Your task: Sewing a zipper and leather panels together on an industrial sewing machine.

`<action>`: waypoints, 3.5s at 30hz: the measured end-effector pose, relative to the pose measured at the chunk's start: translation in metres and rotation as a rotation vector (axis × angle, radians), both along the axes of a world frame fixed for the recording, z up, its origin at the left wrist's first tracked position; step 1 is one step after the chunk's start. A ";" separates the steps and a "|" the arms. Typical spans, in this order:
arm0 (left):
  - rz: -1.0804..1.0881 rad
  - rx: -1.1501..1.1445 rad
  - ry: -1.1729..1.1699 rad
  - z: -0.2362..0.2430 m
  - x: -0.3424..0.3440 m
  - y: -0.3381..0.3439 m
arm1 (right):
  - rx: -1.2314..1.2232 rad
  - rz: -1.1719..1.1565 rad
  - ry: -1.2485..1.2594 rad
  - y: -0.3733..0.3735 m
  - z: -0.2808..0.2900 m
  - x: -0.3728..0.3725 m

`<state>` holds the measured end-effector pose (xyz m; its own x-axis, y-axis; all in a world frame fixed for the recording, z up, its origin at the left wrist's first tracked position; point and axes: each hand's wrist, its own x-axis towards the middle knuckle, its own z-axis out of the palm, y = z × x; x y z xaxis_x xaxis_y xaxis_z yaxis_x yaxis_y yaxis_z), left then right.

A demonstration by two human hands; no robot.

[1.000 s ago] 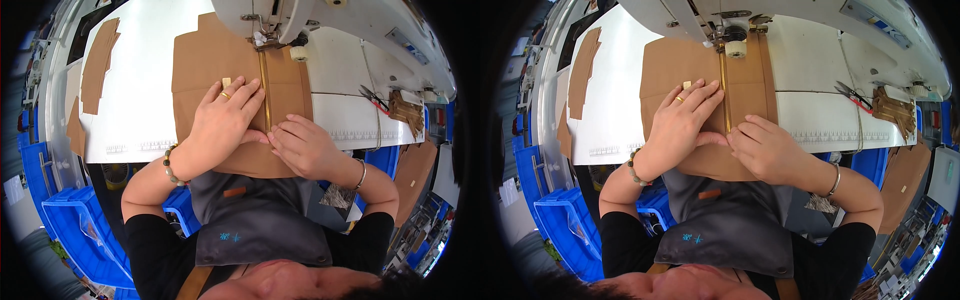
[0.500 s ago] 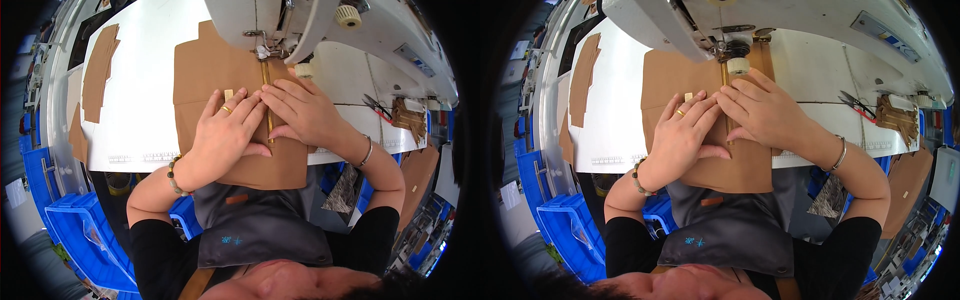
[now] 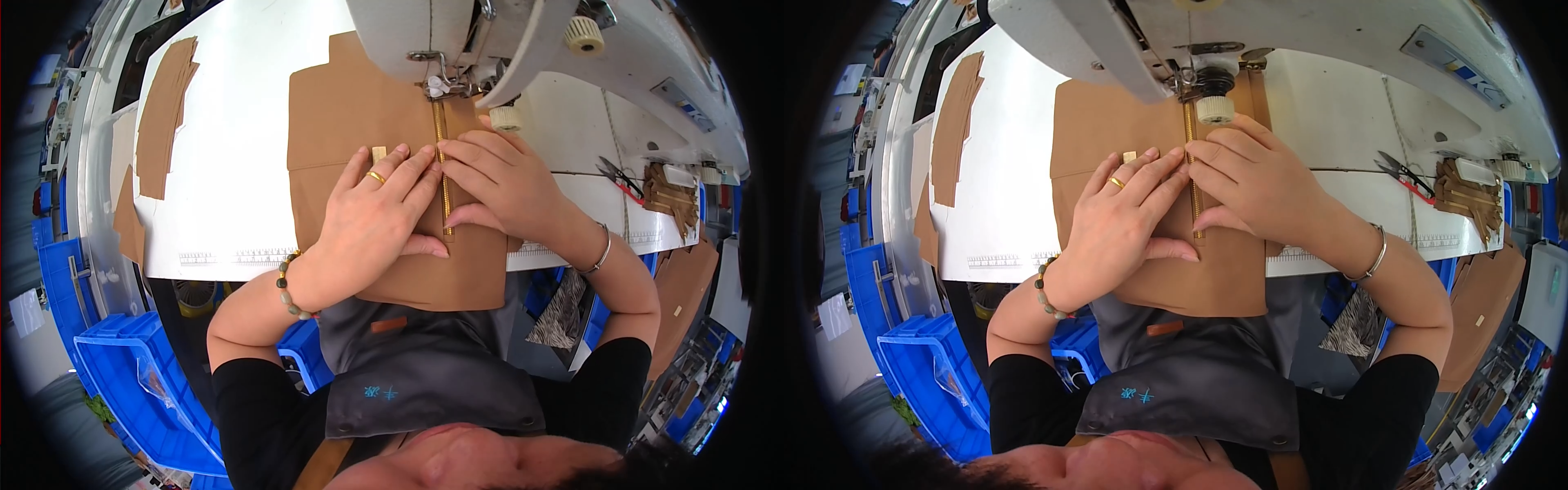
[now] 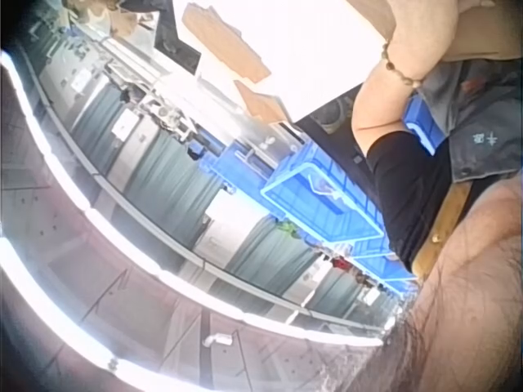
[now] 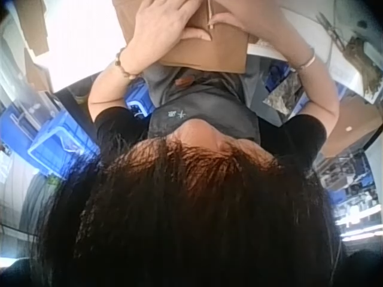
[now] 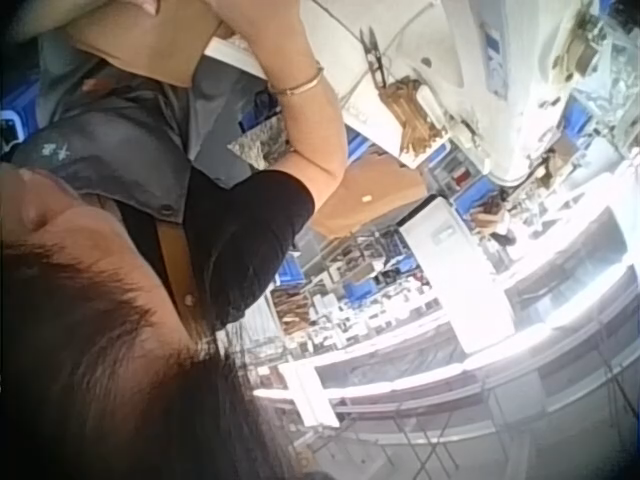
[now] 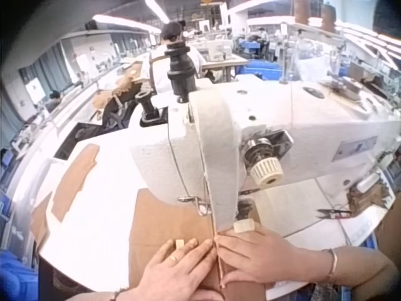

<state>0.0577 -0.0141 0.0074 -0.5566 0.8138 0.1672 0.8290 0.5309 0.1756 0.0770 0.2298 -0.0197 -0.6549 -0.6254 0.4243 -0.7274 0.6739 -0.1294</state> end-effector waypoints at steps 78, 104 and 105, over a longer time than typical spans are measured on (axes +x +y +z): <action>-0.017 0.170 0.031 -0.013 -0.029 0.004 | -0.106 -0.077 -0.050 -0.001 0.001 -0.003; 0.015 0.177 0.132 -0.022 -0.051 0.012 | 0.031 -0.231 -0.082 0.002 -0.009 -0.020; 0.022 0.183 0.100 -0.021 -0.053 0.013 | 0.021 -0.241 -0.055 0.002 -0.009 -0.022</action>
